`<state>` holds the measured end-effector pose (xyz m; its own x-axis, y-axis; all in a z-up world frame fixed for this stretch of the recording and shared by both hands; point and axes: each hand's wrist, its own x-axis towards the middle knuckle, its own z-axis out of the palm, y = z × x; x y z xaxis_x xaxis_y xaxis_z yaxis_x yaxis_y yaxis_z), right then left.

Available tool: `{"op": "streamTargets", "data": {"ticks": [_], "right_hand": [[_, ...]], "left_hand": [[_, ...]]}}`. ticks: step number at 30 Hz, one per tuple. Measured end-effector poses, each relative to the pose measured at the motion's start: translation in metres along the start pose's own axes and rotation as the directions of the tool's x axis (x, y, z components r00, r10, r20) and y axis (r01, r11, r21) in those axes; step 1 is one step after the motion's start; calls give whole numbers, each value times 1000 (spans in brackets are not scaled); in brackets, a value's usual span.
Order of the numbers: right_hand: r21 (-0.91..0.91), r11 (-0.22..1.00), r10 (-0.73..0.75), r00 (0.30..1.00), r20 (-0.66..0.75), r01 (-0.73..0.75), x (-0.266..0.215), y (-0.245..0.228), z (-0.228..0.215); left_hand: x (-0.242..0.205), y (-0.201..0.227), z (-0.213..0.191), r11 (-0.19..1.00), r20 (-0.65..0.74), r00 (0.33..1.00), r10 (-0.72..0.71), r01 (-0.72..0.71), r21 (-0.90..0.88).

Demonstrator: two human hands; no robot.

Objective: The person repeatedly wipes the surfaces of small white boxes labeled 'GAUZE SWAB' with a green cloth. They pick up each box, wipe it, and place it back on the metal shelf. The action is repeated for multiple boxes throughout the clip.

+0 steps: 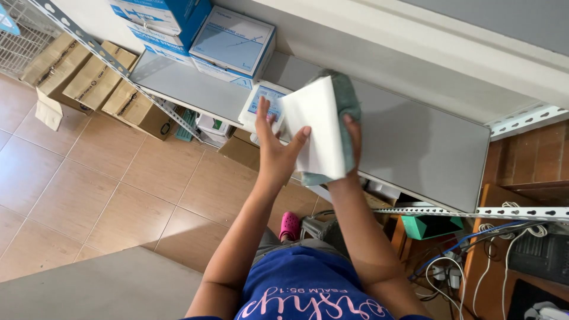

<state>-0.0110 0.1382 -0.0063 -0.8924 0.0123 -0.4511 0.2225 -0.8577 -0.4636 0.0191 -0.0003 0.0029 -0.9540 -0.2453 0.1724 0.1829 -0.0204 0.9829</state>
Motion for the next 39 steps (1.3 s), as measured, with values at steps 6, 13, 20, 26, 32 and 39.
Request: {"op": "streamTargets", "data": {"ticks": [6,13,20,26,32,39], "right_hand": [[-295,350,-581,453,676,889,-34,43,38],[-222,127,-461,255,850,967,-43,66,19],[-222,-290,-489,55,871,931,33,47,28],[-481,-43,-602,361,712,876,57,17,8],[-781,380,-53,854,517,496,60,12,-48],[-841,390,376,769,517,375,97,69,-58]], "left_hand": [[-30,51,7,945,215,968,-129,186,-268],[9,-2,-14,731,274,932,236,16,-682],[-16,-41,-25,467,254,865,-433,457,-757],[14,-74,-74,770,167,869,-466,491,-407],[69,-65,-132,967,-73,965,-251,248,-54],[151,-154,-122,894,-23,957,-289,278,351]]}}
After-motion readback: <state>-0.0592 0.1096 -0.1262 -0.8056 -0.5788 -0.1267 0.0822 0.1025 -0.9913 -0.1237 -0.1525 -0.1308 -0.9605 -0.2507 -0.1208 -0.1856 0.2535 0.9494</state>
